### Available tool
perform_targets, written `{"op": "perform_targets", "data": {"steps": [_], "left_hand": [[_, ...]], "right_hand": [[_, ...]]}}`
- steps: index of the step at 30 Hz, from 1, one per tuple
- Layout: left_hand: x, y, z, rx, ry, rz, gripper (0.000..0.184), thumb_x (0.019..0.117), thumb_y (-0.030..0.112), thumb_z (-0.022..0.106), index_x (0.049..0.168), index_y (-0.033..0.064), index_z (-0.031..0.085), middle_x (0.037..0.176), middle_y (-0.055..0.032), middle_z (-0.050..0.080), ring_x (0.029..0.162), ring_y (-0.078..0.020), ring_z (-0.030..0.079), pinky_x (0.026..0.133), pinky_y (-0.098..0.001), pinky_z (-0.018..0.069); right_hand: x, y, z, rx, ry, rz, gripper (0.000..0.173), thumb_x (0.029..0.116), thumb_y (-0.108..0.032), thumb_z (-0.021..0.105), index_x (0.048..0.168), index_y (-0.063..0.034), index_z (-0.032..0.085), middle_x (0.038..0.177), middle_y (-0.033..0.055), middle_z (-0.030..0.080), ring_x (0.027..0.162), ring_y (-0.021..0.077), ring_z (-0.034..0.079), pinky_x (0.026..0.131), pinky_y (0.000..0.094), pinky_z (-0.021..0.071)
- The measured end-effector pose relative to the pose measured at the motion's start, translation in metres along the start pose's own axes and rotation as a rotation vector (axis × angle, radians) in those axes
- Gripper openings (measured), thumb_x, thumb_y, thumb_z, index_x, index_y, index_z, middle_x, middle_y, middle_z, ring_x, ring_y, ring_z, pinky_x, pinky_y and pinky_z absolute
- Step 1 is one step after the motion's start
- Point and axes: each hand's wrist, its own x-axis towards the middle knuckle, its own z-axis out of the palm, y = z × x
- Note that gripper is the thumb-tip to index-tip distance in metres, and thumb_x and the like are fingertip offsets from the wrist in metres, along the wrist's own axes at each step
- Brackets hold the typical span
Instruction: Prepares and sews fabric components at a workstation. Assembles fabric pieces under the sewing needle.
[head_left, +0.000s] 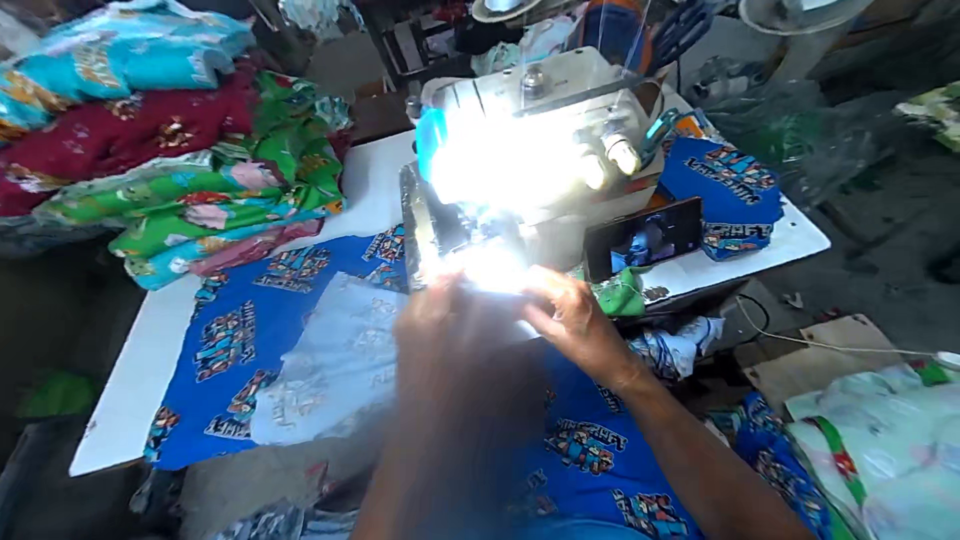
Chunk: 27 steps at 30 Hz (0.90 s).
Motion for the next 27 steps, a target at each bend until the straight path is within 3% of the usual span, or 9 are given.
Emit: {"op": "perform_targets", "data": {"steps": [4,8,10,11,13,16,23,25,27], "left_hand": [[-0.006,-0.013,-0.024,-0.001,0.023,-0.023,0.016,0.0961,0.017,0.069,0.105,0.0054,0.074,0.097,-0.0056,0.060,0.074,-0.0036,0.061,0.061,-0.0170,0.0534],[-0.009,-0.012,-0.035,-0.276,-0.007,-0.081,0.013,0.1017,0.022,0.064,0.105,0.0106,0.070,0.113,0.0020,0.067,0.062,0.0012,0.063,0.048,-0.0143,0.0542],[-0.010,-0.009,-0.036,-0.359,-0.010,-0.119,0.013,0.1041,0.024,0.060,0.107,0.0143,0.068,0.094,0.0084,0.073,0.055,-0.0001,0.064,0.044,-0.0152,0.0534],[-0.011,-0.008,-0.035,-0.382,0.004,-0.123,0.011,0.1043,0.022,0.060,0.106,0.0148,0.067,0.081,0.0107,0.073,0.054,-0.0003,0.065,0.045,-0.0154,0.0538],[-0.012,-0.008,-0.034,-0.423,0.039,-0.118,0.009,0.1037,0.022,0.061,0.105,0.0148,0.067,0.075,0.0119,0.071,0.056,-0.0014,0.066,0.049,-0.0164,0.0571],[-0.013,-0.011,-0.034,-0.458,0.101,-0.099,0.008,0.1023,0.020,0.063,0.105,0.0158,0.069,0.077,0.0119,0.073,0.058,-0.0024,0.068,0.053,-0.0178,0.0595],[-0.016,-0.008,-0.041,-0.226,0.213,0.027,0.027,0.1106,0.023,0.046,0.111,0.0046,0.066,0.091,0.0054,0.072,0.072,-0.0016,0.070,0.066,-0.0198,0.0613],[-0.016,-0.005,-0.049,-0.119,0.343,0.061,0.029,0.1108,0.023,0.045,0.107,0.0034,0.066,0.095,0.0031,0.067,0.076,0.0004,0.065,0.069,-0.0197,0.0568],[-0.005,-0.013,-0.062,-0.008,0.473,0.111,0.028,0.1107,0.018,0.044,0.105,-0.0023,0.063,0.100,-0.0045,0.067,0.089,-0.0045,0.063,0.080,-0.0249,0.0525]], "right_hand": [[-0.009,-0.005,0.010,0.342,-0.014,0.106,0.011,0.0978,-0.012,0.067,0.099,-0.0032,0.073,0.089,0.0032,0.067,0.064,0.0033,0.060,0.060,0.0182,0.0536],[-0.008,-0.015,0.010,0.595,-0.015,0.236,0.011,0.1002,-0.009,0.064,0.104,-0.0017,0.071,0.071,0.0024,0.064,0.052,0.0026,0.057,0.051,0.0160,0.0518],[-0.009,-0.016,0.011,0.635,-0.024,0.259,0.013,0.1014,-0.009,0.062,0.106,-0.0017,0.072,0.065,0.0013,0.063,0.051,0.0028,0.057,0.051,0.0163,0.0518],[-0.009,-0.016,0.011,0.652,-0.019,0.264,0.014,0.1016,-0.008,0.061,0.106,-0.0011,0.072,0.063,0.0007,0.062,0.050,0.0027,0.057,0.051,0.0162,0.0515],[-0.010,-0.016,0.012,0.696,0.002,0.266,0.012,0.1012,-0.008,0.062,0.103,-0.0001,0.071,0.060,-0.0001,0.061,0.050,0.0023,0.057,0.051,0.0160,0.0513],[-0.011,-0.015,0.010,0.748,0.014,0.250,0.014,0.1022,-0.007,0.059,0.103,0.0011,0.072,0.062,0.0009,0.062,0.051,0.0030,0.059,0.051,0.0168,0.0522],[-0.013,-0.024,0.015,0.787,-0.111,0.162,0.025,0.1114,-0.016,0.040,0.107,-0.0001,0.058,0.061,-0.0006,0.059,0.051,0.0043,0.059,0.054,0.0199,0.0537],[-0.017,-0.030,0.023,0.734,-0.222,0.101,0.024,0.1082,-0.017,0.048,0.116,0.0026,0.058,0.070,0.0001,0.062,0.052,0.0017,0.055,0.051,0.0187,0.0504],[-0.023,-0.032,0.034,0.628,-0.309,-0.030,0.034,0.0990,-0.015,0.066,0.123,0.0080,0.061,0.088,0.0104,0.069,0.063,0.0068,0.058,0.058,0.0223,0.0501]]}}
